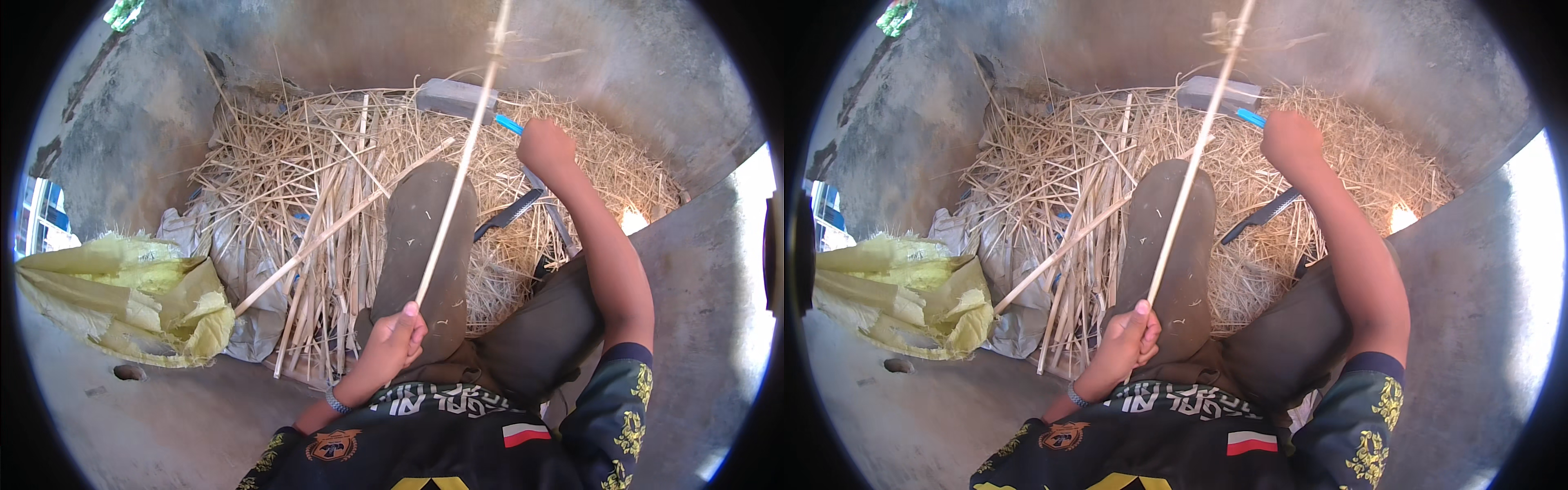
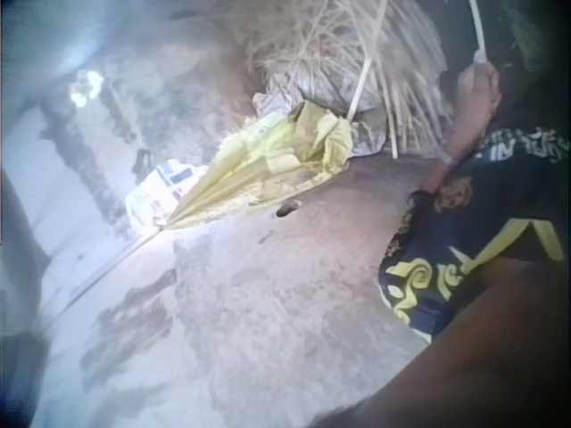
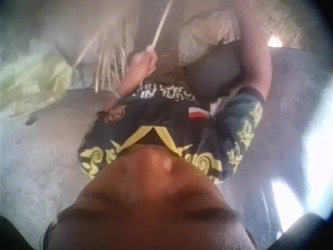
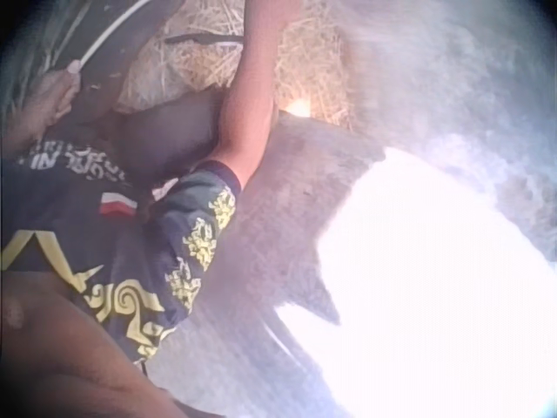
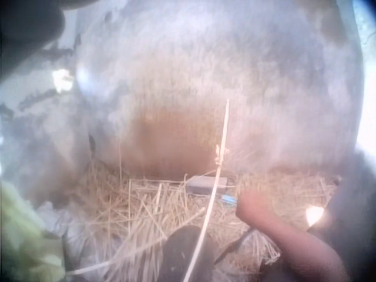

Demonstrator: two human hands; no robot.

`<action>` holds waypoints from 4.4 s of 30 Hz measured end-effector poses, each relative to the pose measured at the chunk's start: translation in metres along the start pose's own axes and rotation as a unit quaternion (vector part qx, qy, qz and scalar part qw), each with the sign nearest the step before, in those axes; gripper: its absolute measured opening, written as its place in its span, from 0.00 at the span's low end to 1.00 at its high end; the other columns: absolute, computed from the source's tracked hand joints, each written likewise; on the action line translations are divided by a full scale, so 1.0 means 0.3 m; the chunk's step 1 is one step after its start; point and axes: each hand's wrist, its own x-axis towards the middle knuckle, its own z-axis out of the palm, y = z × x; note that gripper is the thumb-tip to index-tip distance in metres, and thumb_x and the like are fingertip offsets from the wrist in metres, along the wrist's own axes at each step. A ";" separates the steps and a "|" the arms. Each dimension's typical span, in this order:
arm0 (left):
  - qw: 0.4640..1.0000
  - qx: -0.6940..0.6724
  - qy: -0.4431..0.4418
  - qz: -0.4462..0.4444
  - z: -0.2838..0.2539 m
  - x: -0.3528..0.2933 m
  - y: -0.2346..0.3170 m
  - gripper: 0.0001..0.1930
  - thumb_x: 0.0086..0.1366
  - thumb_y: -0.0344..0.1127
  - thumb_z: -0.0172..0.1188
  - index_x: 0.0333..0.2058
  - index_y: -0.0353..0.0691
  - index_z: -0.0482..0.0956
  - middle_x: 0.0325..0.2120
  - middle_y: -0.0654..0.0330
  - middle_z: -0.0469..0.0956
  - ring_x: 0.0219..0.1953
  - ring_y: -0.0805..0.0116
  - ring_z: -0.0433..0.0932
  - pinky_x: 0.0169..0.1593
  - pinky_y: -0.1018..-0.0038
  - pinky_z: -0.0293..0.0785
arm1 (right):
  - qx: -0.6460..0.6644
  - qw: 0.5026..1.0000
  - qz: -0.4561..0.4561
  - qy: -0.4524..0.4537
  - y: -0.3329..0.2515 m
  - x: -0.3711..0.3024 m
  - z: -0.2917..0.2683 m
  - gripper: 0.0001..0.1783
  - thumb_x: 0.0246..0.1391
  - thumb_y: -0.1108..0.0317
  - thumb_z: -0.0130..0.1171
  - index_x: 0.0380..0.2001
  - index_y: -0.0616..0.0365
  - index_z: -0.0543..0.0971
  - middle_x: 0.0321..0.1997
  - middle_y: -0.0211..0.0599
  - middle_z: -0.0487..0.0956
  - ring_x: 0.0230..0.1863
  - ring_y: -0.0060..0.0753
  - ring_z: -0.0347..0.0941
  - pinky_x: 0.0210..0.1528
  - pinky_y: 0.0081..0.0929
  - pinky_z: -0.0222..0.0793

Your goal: The person sits on a straw-covered floor and uses a knife to shave thin strips off a long bamboo stick. They hold the stick with one hand and scrape the blade along its length to remove the outer layer, creating a pile of shavings.

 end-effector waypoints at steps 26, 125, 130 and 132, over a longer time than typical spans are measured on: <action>0.997 -0.003 -0.036 0.070 0.016 0.145 0.224 0.23 0.78 0.53 0.41 0.31 0.41 0.68 0.13 0.74 0.52 0.12 0.85 0.48 0.15 0.82 0.43 | 0.038 0.979 -0.199 0.011 -0.175 -0.240 -0.049 0.08 0.46 0.67 0.59 0.21 0.58 0.83 0.21 0.48 0.81 0.24 0.49 0.81 0.29 0.42 0.77; 0.978 0.128 0.102 0.129 0.012 0.054 0.027 0.23 0.78 0.53 0.40 0.28 0.43 0.65 0.12 0.72 0.55 0.11 0.83 0.50 0.15 0.80 0.49 | 0.080 0.978 -0.176 -0.076 -0.164 -0.153 0.009 0.09 0.50 0.66 0.58 0.28 0.58 0.85 0.28 0.45 0.83 0.32 0.47 0.83 0.35 0.42 0.79; 0.972 0.152 0.108 0.144 0.016 0.063 0.022 0.23 0.78 0.54 0.40 0.29 0.43 0.65 0.12 0.72 0.54 0.10 0.83 0.51 0.14 0.81 0.50 | 0.090 0.980 -0.171 -0.048 -0.155 -0.121 0.019 0.08 0.48 0.66 0.59 0.25 0.55 0.85 0.26 0.44 0.83 0.30 0.47 0.83 0.34 0.42 0.79; 0.969 0.157 0.119 0.151 0.017 0.067 0.023 0.23 0.78 0.54 0.40 0.29 0.43 0.65 0.12 0.72 0.54 0.10 0.83 0.50 0.14 0.80 0.49 | 0.083 0.980 -0.177 -0.037 -0.157 -0.109 0.016 0.08 0.48 0.66 0.59 0.26 0.55 0.86 0.26 0.43 0.83 0.31 0.47 0.83 0.34 0.42 0.79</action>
